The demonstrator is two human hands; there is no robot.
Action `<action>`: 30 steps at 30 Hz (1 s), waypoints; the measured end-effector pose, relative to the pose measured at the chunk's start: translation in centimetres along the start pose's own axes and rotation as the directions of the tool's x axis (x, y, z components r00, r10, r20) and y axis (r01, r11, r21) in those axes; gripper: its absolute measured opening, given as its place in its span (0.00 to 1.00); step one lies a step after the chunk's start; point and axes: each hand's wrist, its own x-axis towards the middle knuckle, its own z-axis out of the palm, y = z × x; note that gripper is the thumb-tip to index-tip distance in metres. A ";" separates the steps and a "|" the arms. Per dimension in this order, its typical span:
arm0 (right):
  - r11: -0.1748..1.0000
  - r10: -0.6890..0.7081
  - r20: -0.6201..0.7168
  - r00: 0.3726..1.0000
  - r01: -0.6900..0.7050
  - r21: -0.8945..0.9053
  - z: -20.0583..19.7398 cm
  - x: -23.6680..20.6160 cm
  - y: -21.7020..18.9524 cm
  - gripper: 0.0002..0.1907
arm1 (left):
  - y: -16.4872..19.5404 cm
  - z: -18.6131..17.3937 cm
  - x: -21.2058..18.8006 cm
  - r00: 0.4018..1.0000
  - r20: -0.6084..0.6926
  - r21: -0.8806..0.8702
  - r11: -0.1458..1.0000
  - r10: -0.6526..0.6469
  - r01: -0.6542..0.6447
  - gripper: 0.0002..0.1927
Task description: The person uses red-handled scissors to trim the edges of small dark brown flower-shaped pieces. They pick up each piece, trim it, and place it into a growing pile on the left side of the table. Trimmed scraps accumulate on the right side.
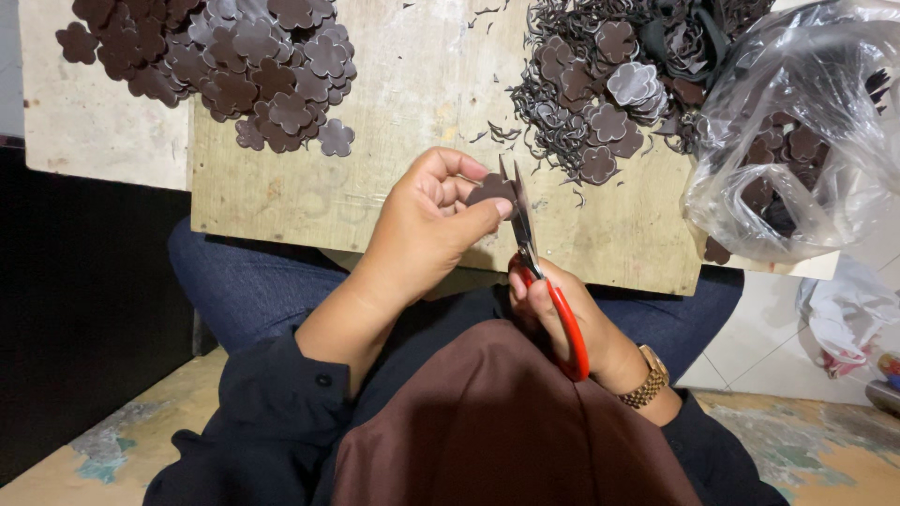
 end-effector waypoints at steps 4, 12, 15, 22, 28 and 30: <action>0.999 -0.039 0.012 0.999 0.039 -0.005 0.1 0.1 0.0 0.28 | 0.3 0.0 0.0 1.000 0.012 -0.023 1.000 0.006 -0.006 0.17; 0.998 -0.053 0.081 0.995 0.049 0.048 0.0 0.2 -0.1 0.29 | 0.2 0.1 -0.3 0.999 0.034 0.024 1.000 -0.013 0.012 0.17; 0.998 -0.056 0.069 0.996 0.056 -0.004 -0.1 0.1 0.0 0.29 | 0.0 0.0 -0.3 0.999 0.036 -0.020 1.000 -0.005 0.006 0.17; 0.999 -0.047 0.052 0.998 0.046 0.021 -0.2 0.0 0.1 0.28 | -0.2 0.1 -0.1 1.000 -0.007 -0.005 1.000 -0.019 0.019 0.18; 0.999 -0.039 0.033 0.999 0.039 0.006 -0.1 0.1 0.1 0.28 | -0.3 0.1 -0.1 1.000 0.000 -0.039 0.999 -0.009 0.009 0.18; 0.999 -0.050 0.039 0.998 0.051 -0.009 -0.1 0.1 0.0 0.28 | -0.4 0.0 -0.1 1.000 -0.002 -0.045 0.999 0.014 -0.014 0.18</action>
